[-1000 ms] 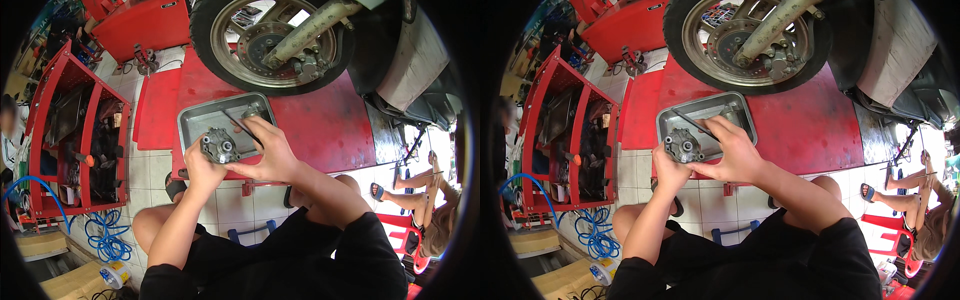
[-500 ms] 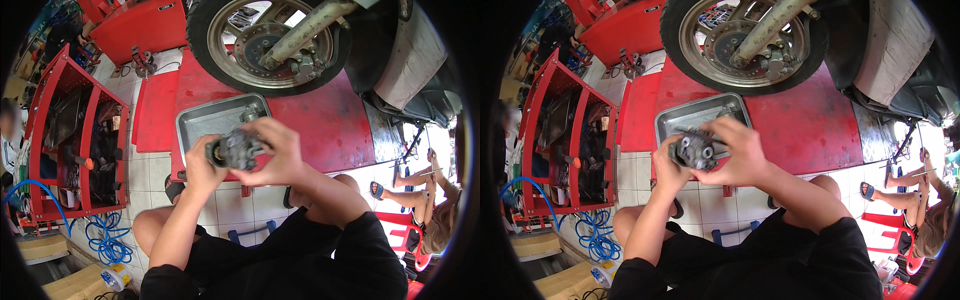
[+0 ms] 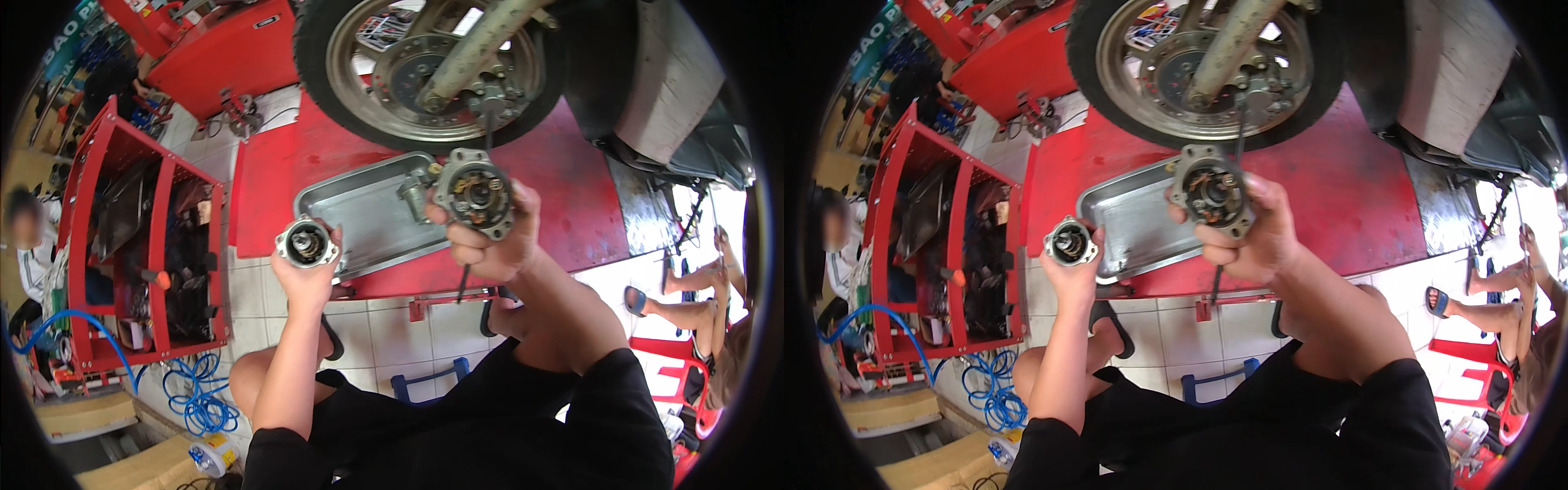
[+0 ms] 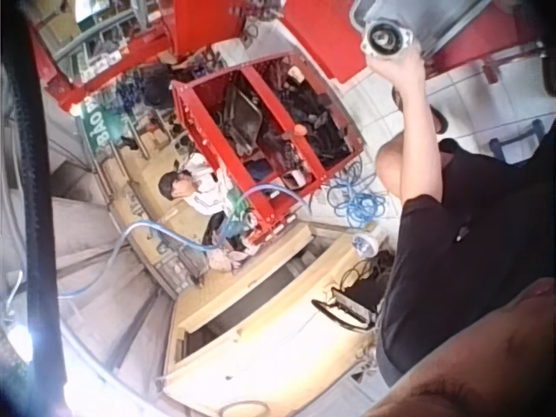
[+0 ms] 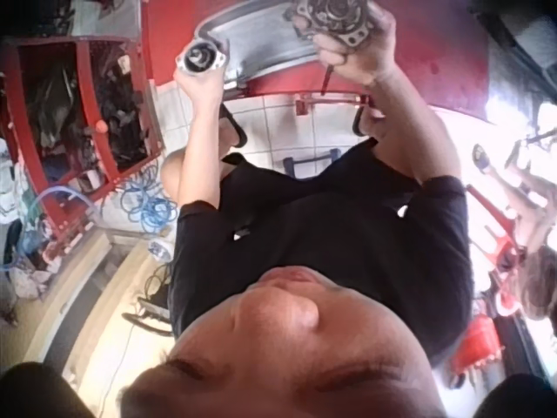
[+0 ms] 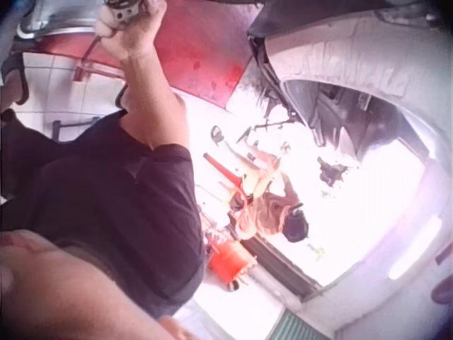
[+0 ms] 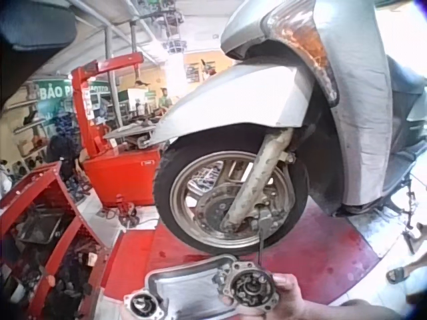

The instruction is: The person disassembles a cylindrical scooter part using a screwdriver, removing internal components and placing them into a metal tray. The person then picks up a second similar part and continues the disassembly process, manipulating small internal pieces with the tool.

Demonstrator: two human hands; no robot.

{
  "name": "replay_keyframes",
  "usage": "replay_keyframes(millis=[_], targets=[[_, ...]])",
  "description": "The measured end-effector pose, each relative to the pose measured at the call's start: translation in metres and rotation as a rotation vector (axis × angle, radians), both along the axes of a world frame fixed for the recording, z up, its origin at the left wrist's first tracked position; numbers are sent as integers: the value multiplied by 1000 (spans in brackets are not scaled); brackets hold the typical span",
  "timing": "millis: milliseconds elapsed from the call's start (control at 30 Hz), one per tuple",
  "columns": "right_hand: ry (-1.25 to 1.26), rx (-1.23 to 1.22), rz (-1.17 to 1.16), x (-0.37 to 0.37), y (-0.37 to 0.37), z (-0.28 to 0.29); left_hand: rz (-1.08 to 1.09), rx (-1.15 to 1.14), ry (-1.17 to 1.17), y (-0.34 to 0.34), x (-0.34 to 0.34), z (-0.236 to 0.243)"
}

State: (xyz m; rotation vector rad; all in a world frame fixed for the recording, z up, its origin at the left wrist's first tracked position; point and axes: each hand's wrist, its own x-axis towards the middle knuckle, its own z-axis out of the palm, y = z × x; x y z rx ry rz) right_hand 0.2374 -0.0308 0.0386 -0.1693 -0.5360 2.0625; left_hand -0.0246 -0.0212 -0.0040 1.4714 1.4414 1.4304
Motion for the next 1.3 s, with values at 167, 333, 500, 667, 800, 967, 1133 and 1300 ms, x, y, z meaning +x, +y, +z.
replay_keyframes(millis=[167, 333, 500, 667, 800, 967, 1133, 1300], targets=[[-443, -10, -6, -11, 11, -8, -31, 1, -97, -3, 8, 11], [-1776, 843, -397, -44, 40, -30, 67, -13, -207, 5, 0, 14], [-1822, 836, -391, -107, 64, -74, 233, -48, -438, 17, -24, 24], [-1570, 674, -339, -144, 74, -97, 280, -65, -500, 25, -43, 39], [-1210, 694, -324, -145, 66, -75, 280, -91, -560, 26, -67, 37], [-1129, 1106, -622, -129, 46, -22, 318, -50, -534, 19, -76, 46], [-1171, 1266, -804, -117, 20, 14, 251, -47, -453, 15, -73, 36], [-1316, 1211, -821, -109, 16, 3, 188, -81, -422, 8, -59, 44]])
